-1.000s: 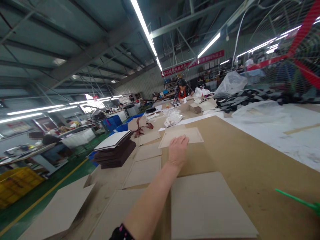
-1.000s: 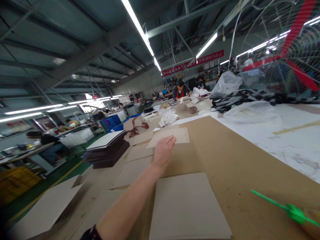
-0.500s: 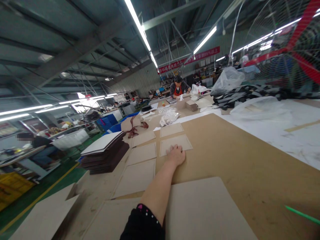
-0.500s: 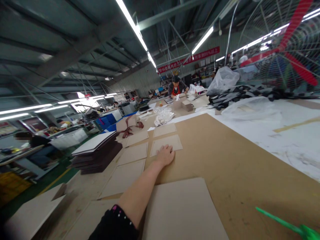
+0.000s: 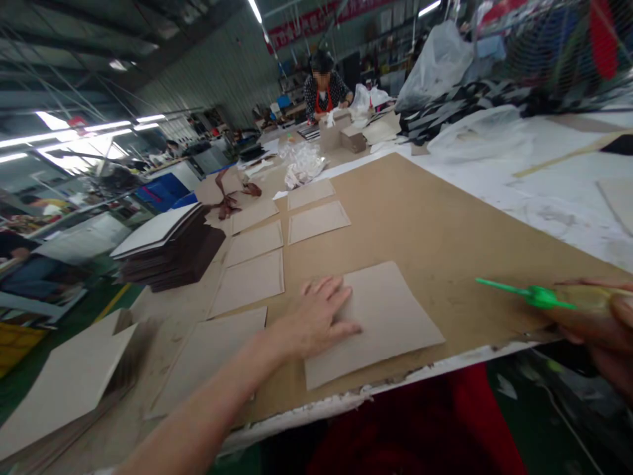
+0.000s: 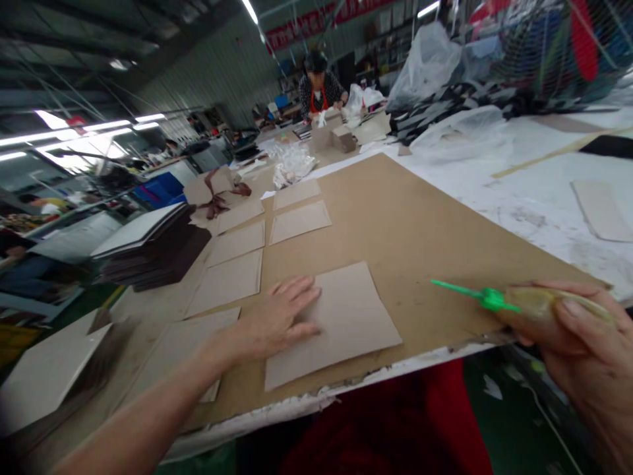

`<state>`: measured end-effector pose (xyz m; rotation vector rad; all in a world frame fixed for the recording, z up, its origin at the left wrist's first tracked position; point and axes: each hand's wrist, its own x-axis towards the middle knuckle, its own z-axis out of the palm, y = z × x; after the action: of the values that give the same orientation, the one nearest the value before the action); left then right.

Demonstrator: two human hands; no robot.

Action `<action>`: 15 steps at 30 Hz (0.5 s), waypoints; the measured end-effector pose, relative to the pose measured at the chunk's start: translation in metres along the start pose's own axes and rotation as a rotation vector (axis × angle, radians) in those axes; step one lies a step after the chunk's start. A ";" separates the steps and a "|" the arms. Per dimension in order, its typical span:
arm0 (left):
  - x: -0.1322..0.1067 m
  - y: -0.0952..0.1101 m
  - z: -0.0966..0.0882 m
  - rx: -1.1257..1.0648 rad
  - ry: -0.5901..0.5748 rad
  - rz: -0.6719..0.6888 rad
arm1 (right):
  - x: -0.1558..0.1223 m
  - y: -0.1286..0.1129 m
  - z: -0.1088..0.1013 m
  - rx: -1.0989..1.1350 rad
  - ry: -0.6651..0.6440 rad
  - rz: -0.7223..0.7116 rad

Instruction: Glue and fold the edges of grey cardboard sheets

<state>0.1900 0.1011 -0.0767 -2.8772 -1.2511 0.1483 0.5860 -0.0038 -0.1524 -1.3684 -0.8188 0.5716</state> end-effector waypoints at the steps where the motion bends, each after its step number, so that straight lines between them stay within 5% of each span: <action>1: -0.017 0.010 0.001 0.029 0.017 0.008 | -0.001 -0.004 0.003 0.087 0.015 0.035; 5: -0.056 0.033 0.006 0.036 0.020 -0.066 | -0.005 -0.016 0.010 0.208 0.059 0.073; 15: -0.079 0.078 0.019 0.037 0.205 -0.061 | -0.001 -0.015 0.007 0.220 0.042 0.123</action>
<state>0.1916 -0.0107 -0.0914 -2.7356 -1.2805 -0.1194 0.5790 -0.0022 -0.1382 -1.2297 -0.6208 0.7052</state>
